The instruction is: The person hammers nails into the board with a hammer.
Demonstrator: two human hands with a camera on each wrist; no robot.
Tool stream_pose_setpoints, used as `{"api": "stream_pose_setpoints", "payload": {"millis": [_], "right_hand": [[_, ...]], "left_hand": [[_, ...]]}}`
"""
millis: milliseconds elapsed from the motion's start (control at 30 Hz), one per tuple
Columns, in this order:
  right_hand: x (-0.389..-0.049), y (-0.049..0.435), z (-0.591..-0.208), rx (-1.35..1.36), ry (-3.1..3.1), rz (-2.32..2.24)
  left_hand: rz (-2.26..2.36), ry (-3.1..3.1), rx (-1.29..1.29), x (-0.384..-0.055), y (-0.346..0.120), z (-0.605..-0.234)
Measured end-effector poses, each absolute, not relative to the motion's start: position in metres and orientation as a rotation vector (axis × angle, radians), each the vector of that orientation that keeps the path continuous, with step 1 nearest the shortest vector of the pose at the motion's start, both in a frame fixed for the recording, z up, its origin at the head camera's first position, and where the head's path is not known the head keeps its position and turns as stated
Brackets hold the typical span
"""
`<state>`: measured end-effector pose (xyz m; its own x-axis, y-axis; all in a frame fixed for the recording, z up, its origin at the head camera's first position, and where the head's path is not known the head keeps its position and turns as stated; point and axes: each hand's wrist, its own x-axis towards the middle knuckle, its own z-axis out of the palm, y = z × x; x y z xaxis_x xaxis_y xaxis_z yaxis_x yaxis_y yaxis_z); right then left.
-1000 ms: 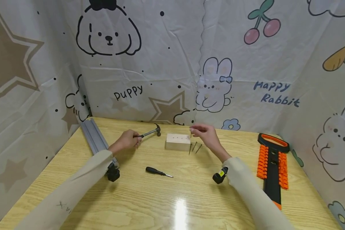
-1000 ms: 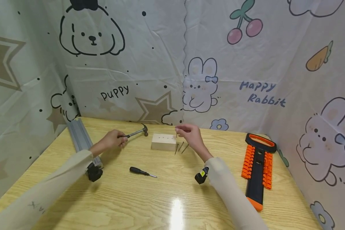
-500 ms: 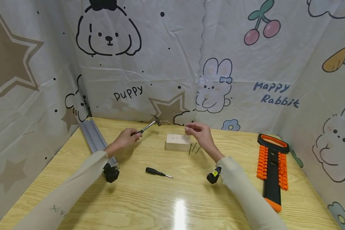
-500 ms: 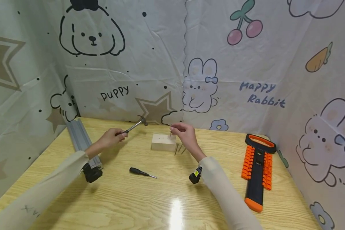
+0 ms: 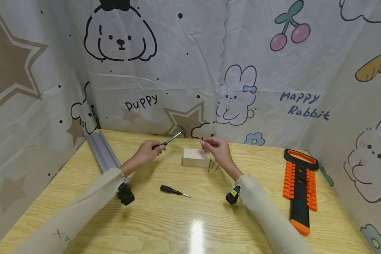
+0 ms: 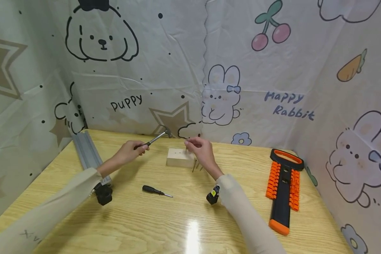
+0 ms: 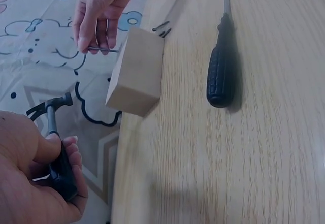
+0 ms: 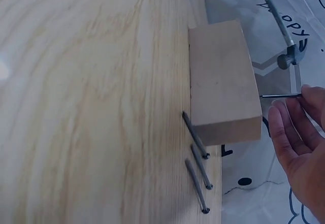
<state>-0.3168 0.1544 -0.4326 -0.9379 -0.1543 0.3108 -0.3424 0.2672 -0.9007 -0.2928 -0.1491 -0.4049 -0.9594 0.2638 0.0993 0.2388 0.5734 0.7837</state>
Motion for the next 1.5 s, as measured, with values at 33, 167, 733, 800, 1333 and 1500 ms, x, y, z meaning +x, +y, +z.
{"api": "stream_pose_setpoints", "payload": {"millis": [33,167,733,800,1333,1500], "right_hand": [[-0.316,0.156,-0.433,0.465,-2.377,1.733],[-0.309,0.16,-0.427,0.451,-2.378,1.73],[-0.315,0.169,-0.433,0.458,-2.36,1.718],[-0.315,0.165,-0.434,0.457,-2.358,1.71],[-0.32,0.129,-0.436,0.572,-2.293,1.823],[-0.322,0.125,-0.438,0.575,-2.3,1.821]], "left_hand": [[1.37,2.76,0.447,-0.293,-0.148,-0.405],[1.368,2.774,0.482,-0.293,-0.144,-0.406],[1.378,2.781,0.514,-0.289,-0.134,-0.404],[1.374,2.789,0.527,-0.289,-0.134,-0.404],[1.385,2.809,0.558,-0.29,-0.134,-0.406],[1.388,2.813,0.56,-0.289,-0.134,-0.407]]}}
